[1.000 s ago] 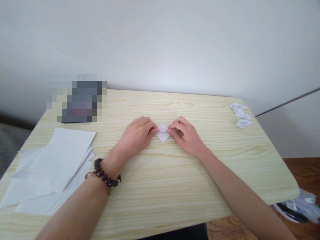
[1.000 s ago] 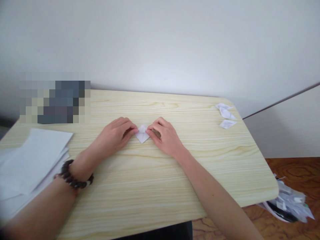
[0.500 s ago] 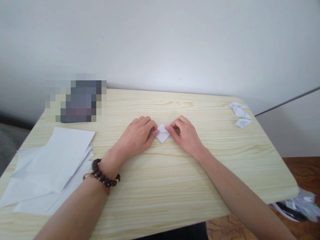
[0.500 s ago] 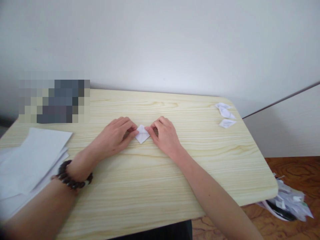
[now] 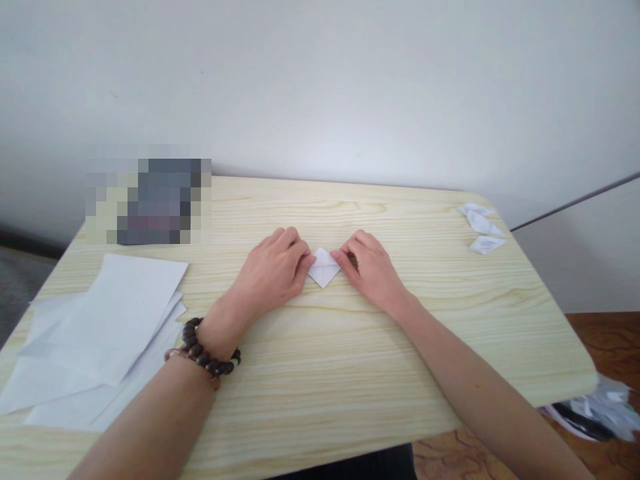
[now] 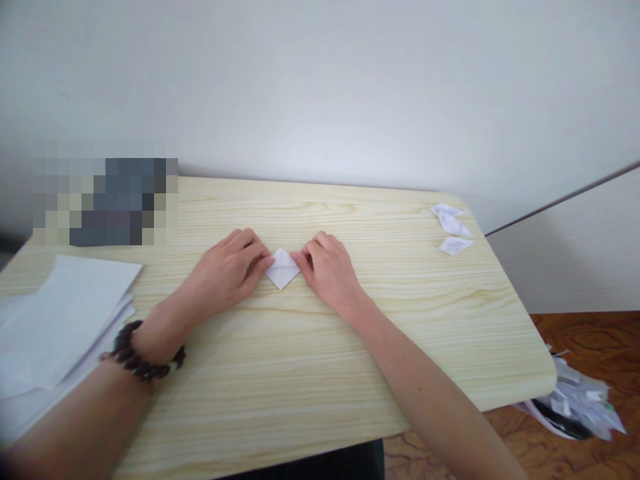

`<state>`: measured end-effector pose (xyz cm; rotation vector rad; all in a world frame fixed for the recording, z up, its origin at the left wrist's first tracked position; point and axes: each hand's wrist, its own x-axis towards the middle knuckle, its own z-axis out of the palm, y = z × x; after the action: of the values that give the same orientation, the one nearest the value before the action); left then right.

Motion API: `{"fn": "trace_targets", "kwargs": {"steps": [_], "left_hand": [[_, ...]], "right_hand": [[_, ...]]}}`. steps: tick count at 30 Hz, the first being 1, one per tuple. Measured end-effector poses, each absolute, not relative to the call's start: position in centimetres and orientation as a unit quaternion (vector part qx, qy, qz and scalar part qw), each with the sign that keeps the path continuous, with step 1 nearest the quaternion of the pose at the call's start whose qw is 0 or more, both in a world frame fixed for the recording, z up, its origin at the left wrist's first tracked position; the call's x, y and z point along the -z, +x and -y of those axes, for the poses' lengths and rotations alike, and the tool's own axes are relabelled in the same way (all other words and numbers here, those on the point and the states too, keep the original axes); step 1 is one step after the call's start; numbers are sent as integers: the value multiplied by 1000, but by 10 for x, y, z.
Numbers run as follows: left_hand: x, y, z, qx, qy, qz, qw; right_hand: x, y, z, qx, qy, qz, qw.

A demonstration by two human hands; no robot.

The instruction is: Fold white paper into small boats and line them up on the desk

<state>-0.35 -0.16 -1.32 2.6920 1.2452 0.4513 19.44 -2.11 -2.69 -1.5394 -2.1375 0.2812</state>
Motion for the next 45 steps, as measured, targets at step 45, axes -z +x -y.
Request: {"fn": "trace_targets", "kwargs": {"steps": [45], "left_hand": [[18,-3,7,-162,869,-463,65]], "right_hand": [[24,206,21,-192,-453,821,290]]}}
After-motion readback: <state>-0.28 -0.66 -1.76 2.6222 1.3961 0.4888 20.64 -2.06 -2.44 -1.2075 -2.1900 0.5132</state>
